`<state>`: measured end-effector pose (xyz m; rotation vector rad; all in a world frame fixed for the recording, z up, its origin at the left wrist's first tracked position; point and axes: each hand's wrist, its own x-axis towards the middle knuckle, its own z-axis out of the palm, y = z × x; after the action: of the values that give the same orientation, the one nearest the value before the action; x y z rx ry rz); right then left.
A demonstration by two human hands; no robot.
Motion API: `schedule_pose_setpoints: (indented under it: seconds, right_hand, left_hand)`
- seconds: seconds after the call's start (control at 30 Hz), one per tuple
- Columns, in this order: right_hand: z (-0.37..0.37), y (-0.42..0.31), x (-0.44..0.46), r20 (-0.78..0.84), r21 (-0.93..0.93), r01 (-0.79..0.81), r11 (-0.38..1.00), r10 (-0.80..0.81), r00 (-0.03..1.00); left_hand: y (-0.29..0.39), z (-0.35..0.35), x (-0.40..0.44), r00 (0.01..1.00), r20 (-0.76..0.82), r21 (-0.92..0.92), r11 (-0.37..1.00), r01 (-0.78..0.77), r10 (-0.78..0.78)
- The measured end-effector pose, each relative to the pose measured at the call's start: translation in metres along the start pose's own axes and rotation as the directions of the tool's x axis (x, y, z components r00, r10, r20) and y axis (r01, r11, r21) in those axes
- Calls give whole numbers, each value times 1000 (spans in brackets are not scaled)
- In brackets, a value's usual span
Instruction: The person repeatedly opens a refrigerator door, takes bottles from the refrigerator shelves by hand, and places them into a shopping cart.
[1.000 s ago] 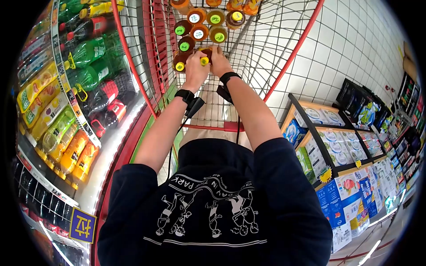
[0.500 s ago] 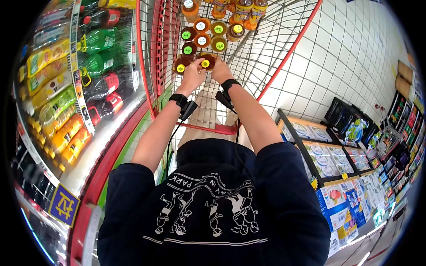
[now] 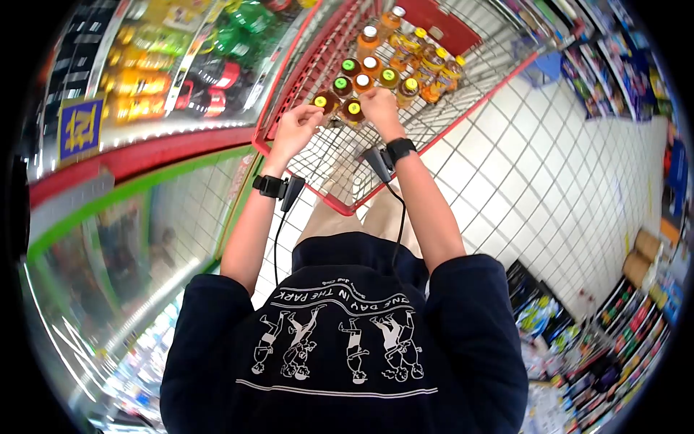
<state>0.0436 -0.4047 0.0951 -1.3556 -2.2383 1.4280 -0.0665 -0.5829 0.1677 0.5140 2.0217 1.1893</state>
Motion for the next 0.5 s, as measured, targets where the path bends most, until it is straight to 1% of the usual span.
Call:
schedule_pose_setpoints:
  seconds: [0.03, 0.07, 0.13, 0.2, 0.27, 0.3, 0.33, 0.37, 0.4, 0.47, 0.5]
  right_hand:
    - [-3, -2, -3, 50, 104, 34, 994, -39, 998]
    - [-7, -4, -1, 108, 208, 64, 976, -88, 990]
    - [-23, -20, -19, 196, 414, 43, 909, -136, 971]
    - [-37, -36, -33, 245, 405, 104, 908, -217, 945]
    - [-51, -69, -57, 251, 364, 162, 917, -264, 931]
    - [-48, -77, -62, 253, 423, 170, 890, -296, 921]
    - [-45, -84, -68, 256, 481, 171, 860, -324, 911]
    - [-42, -97, -75, 297, 556, 134, 820, -347, 889]
    - [-42, -120, -93, 313, 608, 135, 782, -392, 865]
    - [-38, -153, -124, 344, 570, 165, 805, -416, 842]
    - [-31, -168, -142, 343, 564, 162, 810, -408, 846]
  left_hand:
    - [1, 0, -16, 994, -67, 5, 996, -90, 90]
    - [7, -1, -34, 979, -127, 118, 982, -146, 161]
    - [2, 0, -64, 972, -114, 45, 978, -202, 206]
    - [19, -8, -101, 968, -141, 31, 978, -205, 207]
    - [25, -19, -133, 958, -219, 10, 982, -190, 187]
    - [35, -26, -152, 940, -290, -76, 975, -210, 179]
    - [37, -33, -170, 921, -347, -79, 973, -216, 176]
    - [35, -41, -189, 894, -403, -39, 972, -230, 195]
    - [31, -48, -207, 864, -455, 4, 971, -238, 214]
    - [23, -62, -248, 827, -523, 42, 975, -219, 208]
    - [20, -67, -271, 801, -558, 71, 974, -214, 217]
